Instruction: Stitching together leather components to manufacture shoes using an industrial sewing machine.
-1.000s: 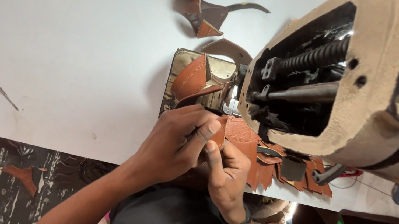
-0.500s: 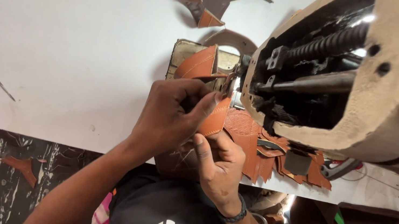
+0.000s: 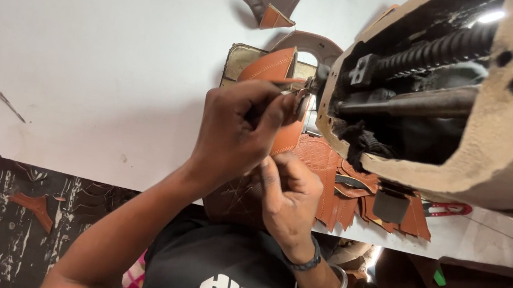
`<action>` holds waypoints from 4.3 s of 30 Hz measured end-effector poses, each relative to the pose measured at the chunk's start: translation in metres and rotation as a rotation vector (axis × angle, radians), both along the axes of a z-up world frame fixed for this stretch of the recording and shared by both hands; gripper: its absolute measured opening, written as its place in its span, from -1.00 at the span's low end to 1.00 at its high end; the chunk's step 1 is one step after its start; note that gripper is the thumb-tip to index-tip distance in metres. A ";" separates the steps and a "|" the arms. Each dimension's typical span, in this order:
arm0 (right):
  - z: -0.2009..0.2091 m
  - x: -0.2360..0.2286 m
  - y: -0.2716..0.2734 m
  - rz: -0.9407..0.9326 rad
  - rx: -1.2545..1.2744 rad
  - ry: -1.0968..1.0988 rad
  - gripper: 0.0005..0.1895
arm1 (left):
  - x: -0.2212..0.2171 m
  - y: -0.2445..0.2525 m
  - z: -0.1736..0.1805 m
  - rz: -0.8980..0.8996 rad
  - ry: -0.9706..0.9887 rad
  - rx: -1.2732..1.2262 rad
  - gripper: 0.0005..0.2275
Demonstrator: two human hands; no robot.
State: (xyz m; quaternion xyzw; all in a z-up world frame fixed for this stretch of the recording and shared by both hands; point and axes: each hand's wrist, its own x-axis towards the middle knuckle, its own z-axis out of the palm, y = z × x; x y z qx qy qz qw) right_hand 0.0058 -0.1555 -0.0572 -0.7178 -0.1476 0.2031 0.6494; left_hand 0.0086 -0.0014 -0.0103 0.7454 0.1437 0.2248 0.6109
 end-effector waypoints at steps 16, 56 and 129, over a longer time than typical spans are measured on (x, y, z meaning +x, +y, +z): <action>0.005 0.034 -0.020 -0.087 0.007 -0.108 -0.82 | 0.019 0.019 0.009 0.119 -0.346 0.541 -0.80; 0.014 0.007 -0.019 -0.066 -0.058 -0.181 -0.81 | -0.028 0.003 -0.037 -0.113 0.036 -0.618 -0.64; -0.014 0.005 -0.014 0.101 0.016 0.029 -0.91 | -0.008 0.005 -0.004 -0.156 0.214 0.056 -0.79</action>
